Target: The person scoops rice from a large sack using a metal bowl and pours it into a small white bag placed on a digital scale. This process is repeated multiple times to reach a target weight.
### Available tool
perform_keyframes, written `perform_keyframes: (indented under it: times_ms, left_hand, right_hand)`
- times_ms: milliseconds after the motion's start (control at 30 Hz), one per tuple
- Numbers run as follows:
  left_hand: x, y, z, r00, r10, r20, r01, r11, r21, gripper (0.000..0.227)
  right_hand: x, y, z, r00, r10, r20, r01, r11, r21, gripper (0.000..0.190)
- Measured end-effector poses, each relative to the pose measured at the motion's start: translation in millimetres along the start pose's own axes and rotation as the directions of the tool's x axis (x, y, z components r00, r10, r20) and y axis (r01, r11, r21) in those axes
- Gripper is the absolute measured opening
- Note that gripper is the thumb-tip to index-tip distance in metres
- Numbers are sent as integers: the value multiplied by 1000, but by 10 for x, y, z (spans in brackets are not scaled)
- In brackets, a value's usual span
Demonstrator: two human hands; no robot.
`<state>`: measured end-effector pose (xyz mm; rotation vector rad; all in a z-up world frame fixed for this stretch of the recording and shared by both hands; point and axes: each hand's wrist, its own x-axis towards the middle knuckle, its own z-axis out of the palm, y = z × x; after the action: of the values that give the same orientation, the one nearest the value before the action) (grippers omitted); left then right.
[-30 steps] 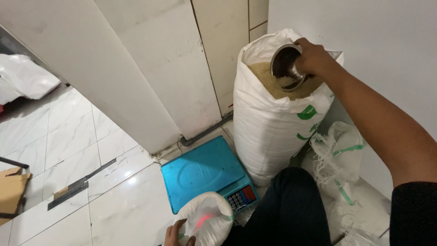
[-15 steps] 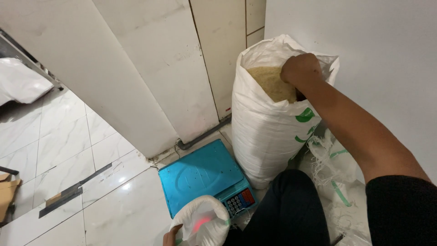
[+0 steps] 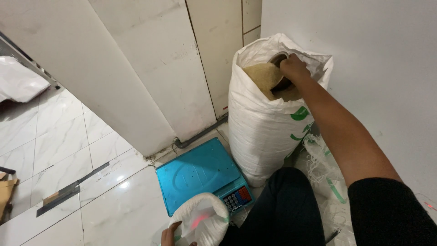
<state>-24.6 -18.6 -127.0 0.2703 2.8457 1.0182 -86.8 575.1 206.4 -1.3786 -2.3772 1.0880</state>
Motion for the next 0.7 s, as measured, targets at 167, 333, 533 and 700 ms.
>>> perform_keyframes:
  times_ms: [167, 333, 533, 700]
  left_hand:
    - [-12, -72, -36, 999, -30, 12, 30, 999, 13, 87]
    - [70, -379, 49, 999, -21, -46, 22, 1000, 20, 89]
    - [61, -221, -106, 996, -93, -13, 93, 996, 16, 89]
    - [24, -50, -222, 996, -72, -46, 71, 997, -28, 97]
  right_hand:
    - [597, 251, 308, 996, -23, -88, 51, 943, 329, 60]
    - [696, 189, 389, 988, 153, 16, -132, 790, 599, 33]
    - [22, 6, 174, 963, 142, 228, -265, 362, 894, 59]
    - [-42, 108, 136, 963, 87, 255, -269, 244, 932, 68]
